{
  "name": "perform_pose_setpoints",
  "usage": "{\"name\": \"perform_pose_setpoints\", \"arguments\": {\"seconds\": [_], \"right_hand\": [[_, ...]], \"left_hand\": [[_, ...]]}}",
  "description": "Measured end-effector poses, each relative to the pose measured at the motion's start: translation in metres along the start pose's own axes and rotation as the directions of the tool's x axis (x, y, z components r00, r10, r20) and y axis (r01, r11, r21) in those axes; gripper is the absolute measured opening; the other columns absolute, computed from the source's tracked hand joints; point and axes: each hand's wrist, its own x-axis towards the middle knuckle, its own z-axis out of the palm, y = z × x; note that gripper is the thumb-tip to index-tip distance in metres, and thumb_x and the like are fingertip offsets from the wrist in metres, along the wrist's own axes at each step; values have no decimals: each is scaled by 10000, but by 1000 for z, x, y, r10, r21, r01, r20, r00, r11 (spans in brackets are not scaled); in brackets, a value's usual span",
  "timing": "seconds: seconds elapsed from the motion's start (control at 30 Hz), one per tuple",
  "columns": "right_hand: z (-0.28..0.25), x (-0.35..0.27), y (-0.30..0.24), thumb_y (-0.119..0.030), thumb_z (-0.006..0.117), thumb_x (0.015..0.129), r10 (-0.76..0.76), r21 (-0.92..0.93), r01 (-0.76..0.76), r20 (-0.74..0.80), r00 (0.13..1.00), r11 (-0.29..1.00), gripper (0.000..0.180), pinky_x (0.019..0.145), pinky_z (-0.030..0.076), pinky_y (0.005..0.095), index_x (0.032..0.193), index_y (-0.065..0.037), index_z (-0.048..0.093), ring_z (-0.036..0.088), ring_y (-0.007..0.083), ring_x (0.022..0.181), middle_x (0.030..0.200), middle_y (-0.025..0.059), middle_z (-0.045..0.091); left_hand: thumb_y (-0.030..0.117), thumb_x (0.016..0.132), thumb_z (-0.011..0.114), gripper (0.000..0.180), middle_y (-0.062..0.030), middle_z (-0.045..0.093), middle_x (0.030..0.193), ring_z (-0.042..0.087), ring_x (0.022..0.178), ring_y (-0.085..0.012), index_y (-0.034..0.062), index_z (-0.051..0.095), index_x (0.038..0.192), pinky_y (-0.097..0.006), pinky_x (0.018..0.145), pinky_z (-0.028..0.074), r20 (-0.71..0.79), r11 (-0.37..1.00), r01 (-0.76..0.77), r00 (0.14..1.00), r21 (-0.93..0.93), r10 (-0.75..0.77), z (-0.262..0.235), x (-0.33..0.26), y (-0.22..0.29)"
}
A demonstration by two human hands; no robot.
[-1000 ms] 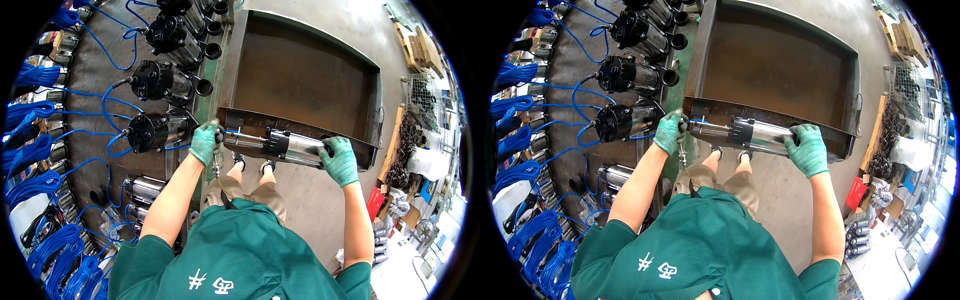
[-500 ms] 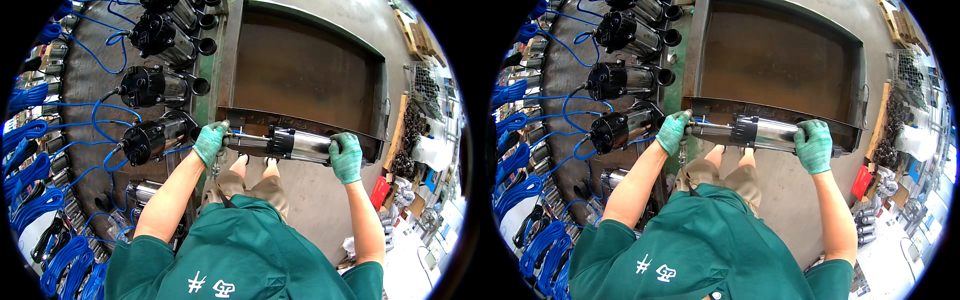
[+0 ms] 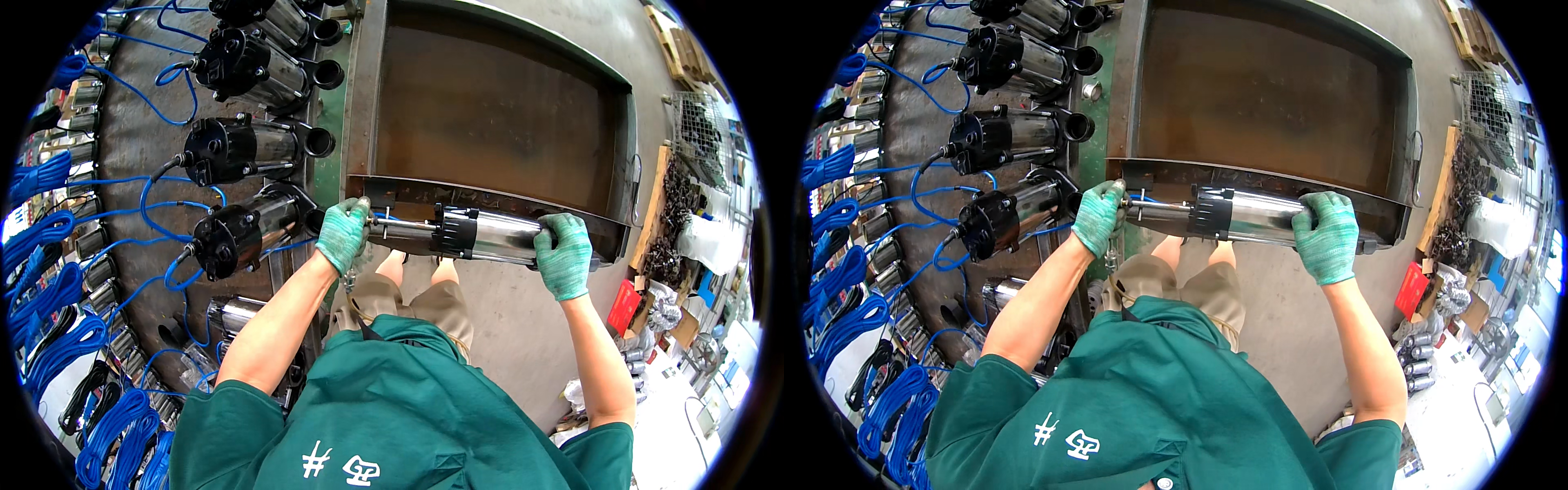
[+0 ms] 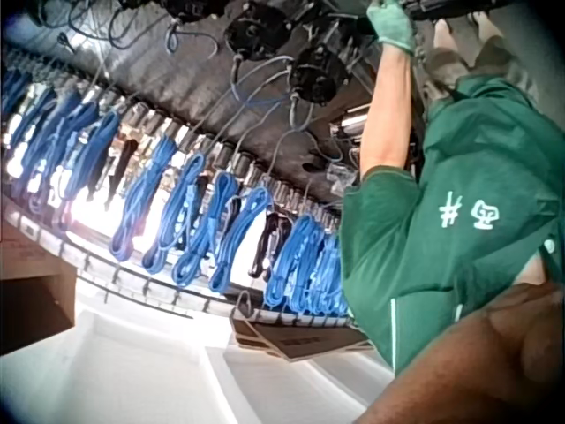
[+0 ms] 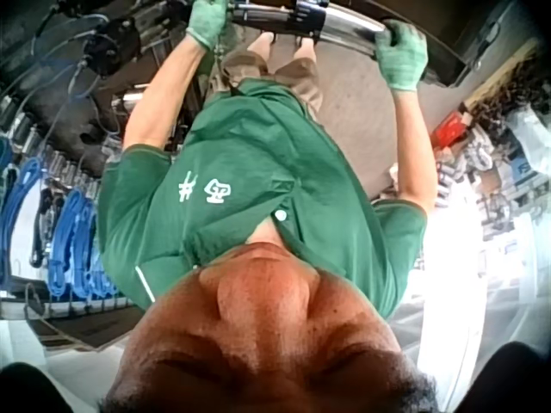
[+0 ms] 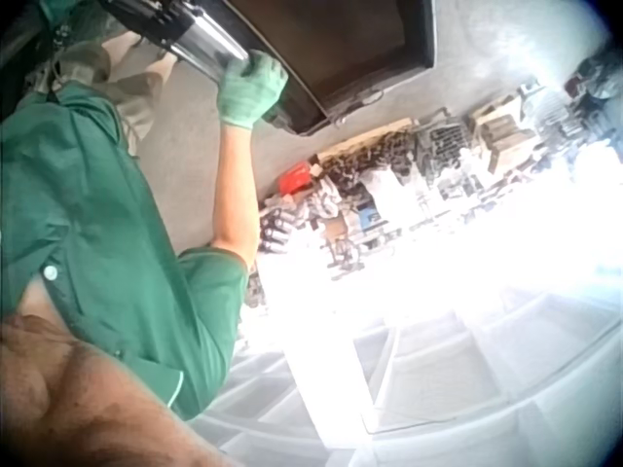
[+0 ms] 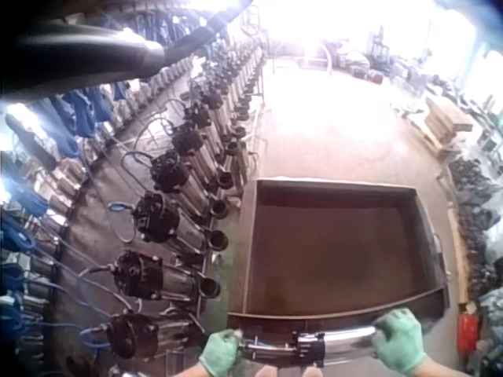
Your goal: The person repeatedly picks up cylindrical motors from a rack, submerges them in a water-filled tray, and then removes them. The person handles the motors one at a time, connecting and disconnecting blue wires during the process. The task involves repetitive dipping and handling of the motors in a factory setting.
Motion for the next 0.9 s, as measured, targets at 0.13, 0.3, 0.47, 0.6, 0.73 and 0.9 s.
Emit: {"name": "perform_pose_setpoints", "arguments": {"seconds": [0.13, 0.3, 0.47, 0.6, 0.73, 0.9], "right_hand": [[0, -1, 0, -56, 664, 818, -5, -4, 6, 7, 1000, 1000, 173, 870, 523, 451, 979, -45, 724, 623, 354, 942, 934, 134, 684], [-4, -2, -3, -90, 681, 806, 17, 2, -17, 3, 1000, 1000, 178, 874, 529, 469, 972, -58, 736, 625, 364, 955, 951, 134, 702], [-5, -10, 3, -151, 719, 814, -92, -24, 91, -36, 995, 996, 233, 901, 528, 499, 1029, -60, 716, 635, 382, 995, 1000, 149, 713], [-27, -16, -18, -117, 761, 810, -320, -116, 308, -107, 941, 944, 296, 876, 541, 476, 1087, -42, 691, 653, 380, 988, 1056, 156, 709], [-31, -60, -85, -111, 774, 840, -236, 386, 226, -23, 972, 894, 510, 866, 558, 476, 1326, -65, 623, 675, 403, 990, 1106, 182, 687], [-16, -114, -24, -231, 681, 972, 152, 564, -330, 338, 929, 757, 414, 792, 579, 538, 1332, -106, 518, 718, 469, 942, 993, 248, 737]], "left_hand": [[300, 1093, 600, 310, 48, 462, 560, 385, 424, -69, 99, 626, 858, -269, 387, 269, -12, 999, -13, 1000, 45, 14, -2, 1, -4], [307, 1089, 604, 257, 43, 484, 590, 394, 436, -70, 100, 646, 944, -260, 396, 295, 44, 1000, 8, 999, 4, -8, -3, -2, 0], [261, 1089, 621, 140, 20, 541, 719, 433, 505, -89, 136, 656, 1141, -262, 460, 367, 13, 947, -174, 983, -271, 184, -13, -24, 4], [183, 1079, 612, 142, 1, 562, 862, 489, 686, -117, 144, 652, 1211, -299, 644, 452, 208, 826, -137, 933, -547, 293, 23, -54, 47], [106, 1030, 659, 135, 22, 490, 870, 459, 721, -117, 147, 629, 1155, -299, 685, 433, 383, 790, -95, 836, -606, 394, 132, -92, 62], [166, 1011, 704, 320, -38, 620, 1002, 631, 915, -151, 67, 559, 1278, -335, 847, 569, 425, 932, -290, 831, -218, 358, 240, -120, 44]]}}
